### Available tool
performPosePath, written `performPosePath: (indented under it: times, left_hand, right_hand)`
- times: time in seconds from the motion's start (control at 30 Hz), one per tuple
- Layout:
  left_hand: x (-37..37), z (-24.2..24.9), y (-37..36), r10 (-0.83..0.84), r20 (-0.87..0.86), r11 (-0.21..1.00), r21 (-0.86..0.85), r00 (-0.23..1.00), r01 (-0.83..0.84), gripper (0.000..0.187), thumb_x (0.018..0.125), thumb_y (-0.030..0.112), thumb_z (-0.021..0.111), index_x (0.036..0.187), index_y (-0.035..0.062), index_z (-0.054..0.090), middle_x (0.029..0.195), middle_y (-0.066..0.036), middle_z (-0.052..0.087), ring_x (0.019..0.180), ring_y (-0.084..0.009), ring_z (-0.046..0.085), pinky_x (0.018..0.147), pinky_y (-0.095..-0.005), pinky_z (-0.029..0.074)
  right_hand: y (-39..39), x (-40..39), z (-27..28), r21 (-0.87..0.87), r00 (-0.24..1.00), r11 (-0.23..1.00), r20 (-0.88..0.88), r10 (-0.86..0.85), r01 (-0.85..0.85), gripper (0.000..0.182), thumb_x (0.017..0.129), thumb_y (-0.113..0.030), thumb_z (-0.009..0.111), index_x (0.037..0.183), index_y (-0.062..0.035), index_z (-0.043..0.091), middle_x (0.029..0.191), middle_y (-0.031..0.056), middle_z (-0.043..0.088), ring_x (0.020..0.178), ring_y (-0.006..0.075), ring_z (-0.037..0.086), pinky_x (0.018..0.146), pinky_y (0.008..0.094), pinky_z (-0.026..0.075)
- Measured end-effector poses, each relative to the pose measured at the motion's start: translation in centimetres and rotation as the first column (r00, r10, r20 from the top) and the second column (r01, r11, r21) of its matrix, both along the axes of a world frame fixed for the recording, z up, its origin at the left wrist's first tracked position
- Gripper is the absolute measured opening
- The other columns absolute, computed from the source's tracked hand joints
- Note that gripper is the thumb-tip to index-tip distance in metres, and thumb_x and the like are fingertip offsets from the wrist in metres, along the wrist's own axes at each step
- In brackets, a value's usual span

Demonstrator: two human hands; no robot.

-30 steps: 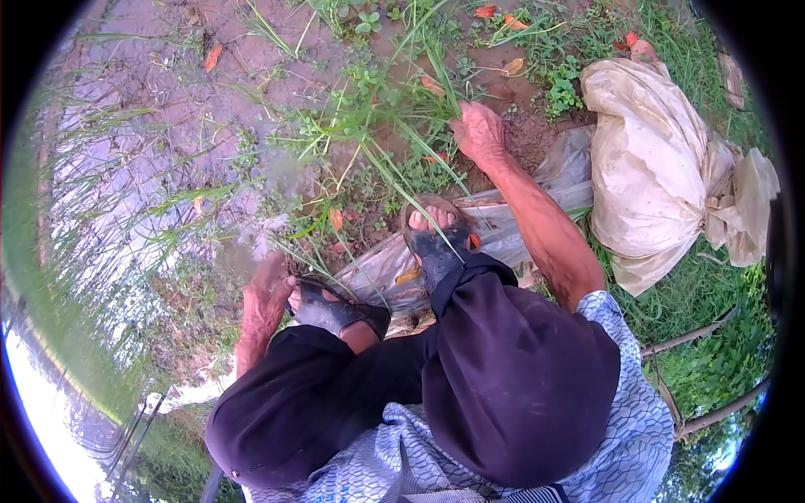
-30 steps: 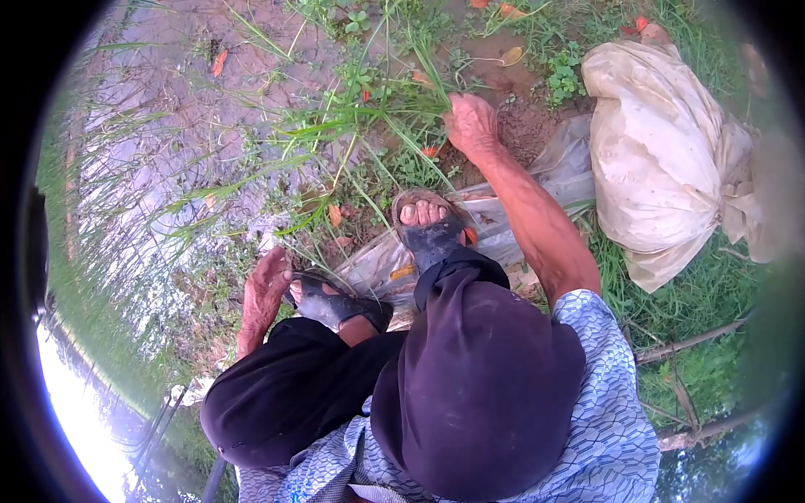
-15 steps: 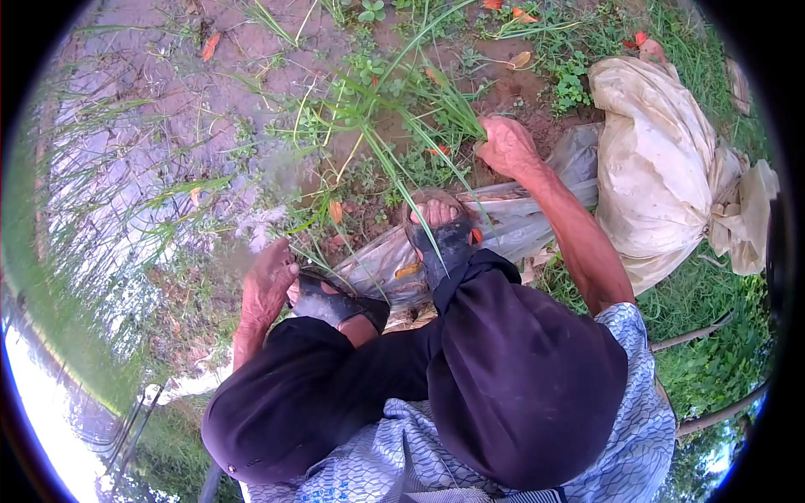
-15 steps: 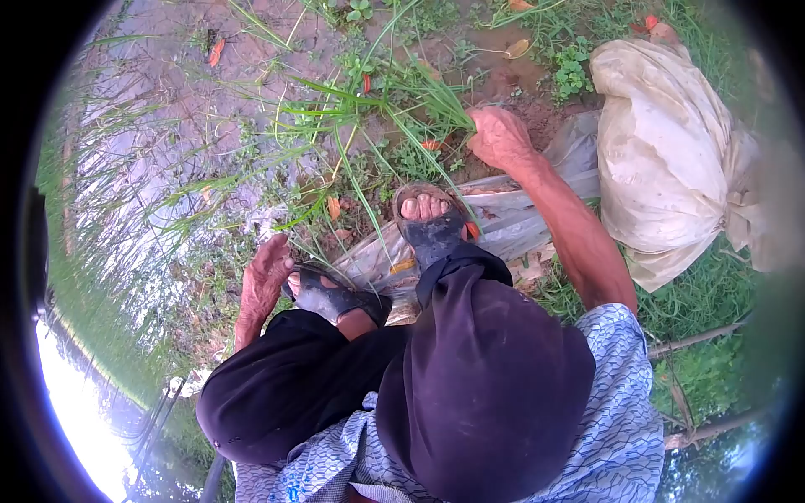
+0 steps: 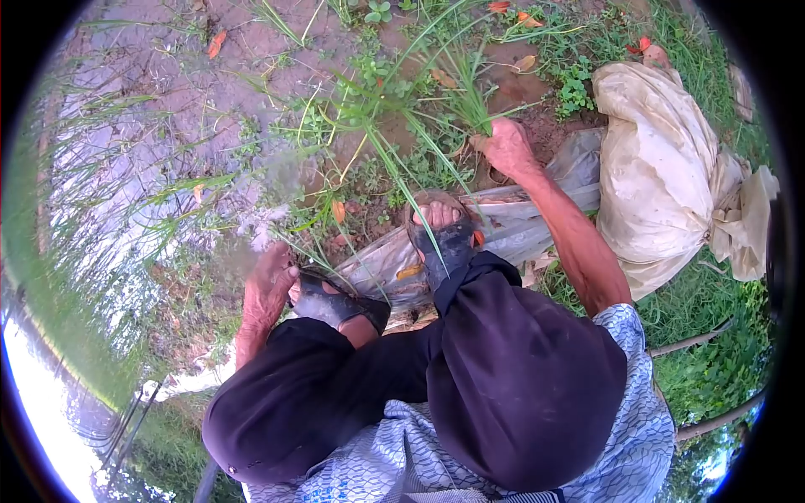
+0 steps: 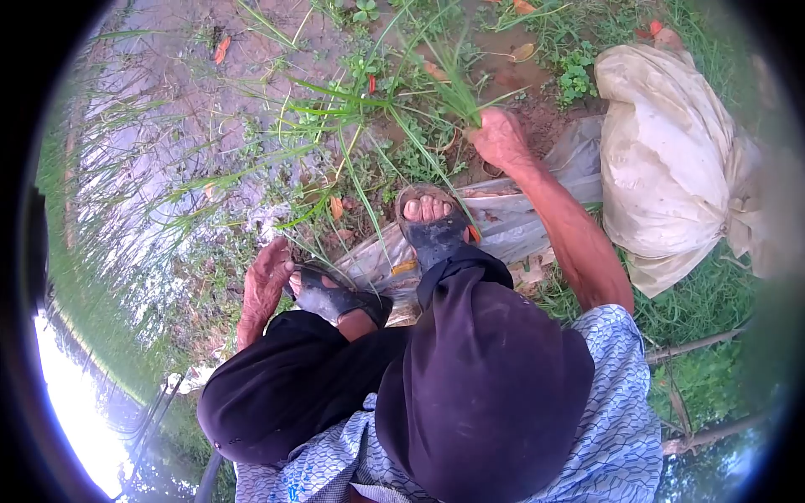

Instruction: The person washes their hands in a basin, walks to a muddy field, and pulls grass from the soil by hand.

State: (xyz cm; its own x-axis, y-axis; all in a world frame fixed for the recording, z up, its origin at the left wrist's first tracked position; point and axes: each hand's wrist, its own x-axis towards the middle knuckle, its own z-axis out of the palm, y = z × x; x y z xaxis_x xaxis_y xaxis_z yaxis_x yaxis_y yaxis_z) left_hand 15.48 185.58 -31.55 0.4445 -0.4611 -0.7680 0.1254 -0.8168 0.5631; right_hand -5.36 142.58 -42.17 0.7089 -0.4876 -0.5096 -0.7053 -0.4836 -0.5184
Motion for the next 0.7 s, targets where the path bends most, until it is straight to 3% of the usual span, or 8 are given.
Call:
performPosePath:
  times: [0.03,0.13,0.23,0.27,0.33,0.47,0.5,0.7]
  left_hand:
    - [0.0,0.0,-0.1,-0.001,-0.003,1.000,0.009,1.000,0.001,0.062,0.089,0.031,0.068,0.136,-0.0026,0.047,0.131,-0.019,0.057,0.119,-0.0270,0.056,0.102,-0.0382,0.043]
    - [0.4,0.4,-0.5,-0.005,-0.004,1.000,0.027,1.000,0.006,0.061,0.090,0.031,0.067,0.136,-0.0027,0.047,0.130,-0.019,0.057,0.119,-0.0271,0.056,0.101,-0.0384,0.043]
    - [0.7,0.5,-0.3,-0.005,0.023,1.000,0.007,1.000,0.005,0.061,0.090,0.032,0.067,0.136,-0.0031,0.047,0.129,-0.020,0.058,0.119,-0.0275,0.056,0.101,-0.0385,0.043]
    - [0.7,0.5,-0.2,-0.002,0.024,1.000,0.004,1.000,0.002,0.061,0.090,0.032,0.067,0.136,-0.0032,0.047,0.129,-0.019,0.058,0.119,-0.0275,0.056,0.101,-0.0385,0.043]
    - [0.4,0.2,0.1,0.008,0.019,1.000,-0.001,1.000,-0.008,0.062,0.090,0.033,0.067,0.136,-0.0034,0.047,0.129,-0.019,0.058,0.120,-0.0276,0.056,0.102,-0.0385,0.043]
    - [-0.1,-0.2,0.0,-0.011,-0.009,1.000,0.008,1.000,0.011,0.062,0.090,0.032,0.067,0.136,-0.0034,0.047,0.130,-0.019,0.057,0.120,-0.0275,0.056,0.102,-0.0386,0.043]
    - [-0.1,-0.1,-0.1,-0.011,-0.014,1.000,0.001,1.000,0.011,0.062,0.089,0.031,0.067,0.136,-0.0032,0.047,0.130,-0.019,0.057,0.119,-0.0274,0.056,0.102,-0.0386,0.043]
    - [0.8,0.6,-0.5,0.002,0.022,1.000,0.017,1.000,-0.003,0.058,0.090,0.027,0.067,0.136,-0.0024,0.047,0.128,-0.017,0.059,0.118,-0.0275,0.058,0.101,-0.0385,0.044]
  right_hand:
    - [0.5,0.2,-0.5,-0.072,0.978,0.989,0.153,0.139,-0.129,0.025,0.076,-0.011,0.063,0.101,-0.0088,0.068,0.089,0.0190,0.067,0.085,0.0438,0.062,0.076,0.0496,0.049]
    - [2.5,1.2,-1.2,-0.314,0.938,0.917,0.161,0.306,-0.245,0.031,0.075,-0.009,0.061,0.105,-0.0089,0.066,0.090,0.0157,0.064,0.085,0.0407,0.062,0.074,0.0487,0.051]
    - [2.3,1.3,-3.0,-0.257,0.949,0.939,0.156,0.275,-0.230,0.024,0.079,-0.011,0.062,0.102,-0.0079,0.067,0.087,0.0154,0.066,0.083,0.0383,0.064,0.072,0.0437,0.051]
    - [2.0,1.2,-2.6,-0.068,0.970,0.995,0.227,0.083,-0.069,0.022,0.080,-0.013,0.063,0.101,-0.0074,0.067,0.086,0.0159,0.067,0.082,0.0378,0.064,0.071,0.0424,0.051]
    - [1.3,0.9,-1.9,0.329,0.918,0.916,0.239,-0.318,0.232,0.020,0.082,-0.017,0.065,0.099,-0.0064,0.068,0.085,0.0170,0.068,0.081,0.0367,0.064,0.070,0.0398,0.051]
    - [1.7,2.5,-0.9,0.057,0.934,0.965,0.243,-0.263,0.257,0.019,0.081,-0.018,0.067,0.095,-0.0047,0.069,0.083,0.0181,0.068,0.080,0.0370,0.064,0.067,0.0405,0.051]
    - [1.9,2.9,-1.9,-0.117,0.900,0.987,0.432,-0.049,0.110,0.024,0.077,-0.014,0.068,0.099,-0.0061,0.067,0.083,0.0165,0.066,0.080,0.0376,0.064,0.067,0.0436,0.051]
    - [3.9,7.9,-2.2,-0.347,0.985,0.938,0.160,0.069,-0.009,0.025,0.076,-0.015,0.067,0.099,-0.0067,0.065,0.087,0.0168,0.062,0.081,0.0389,0.064,0.067,0.0495,0.051]
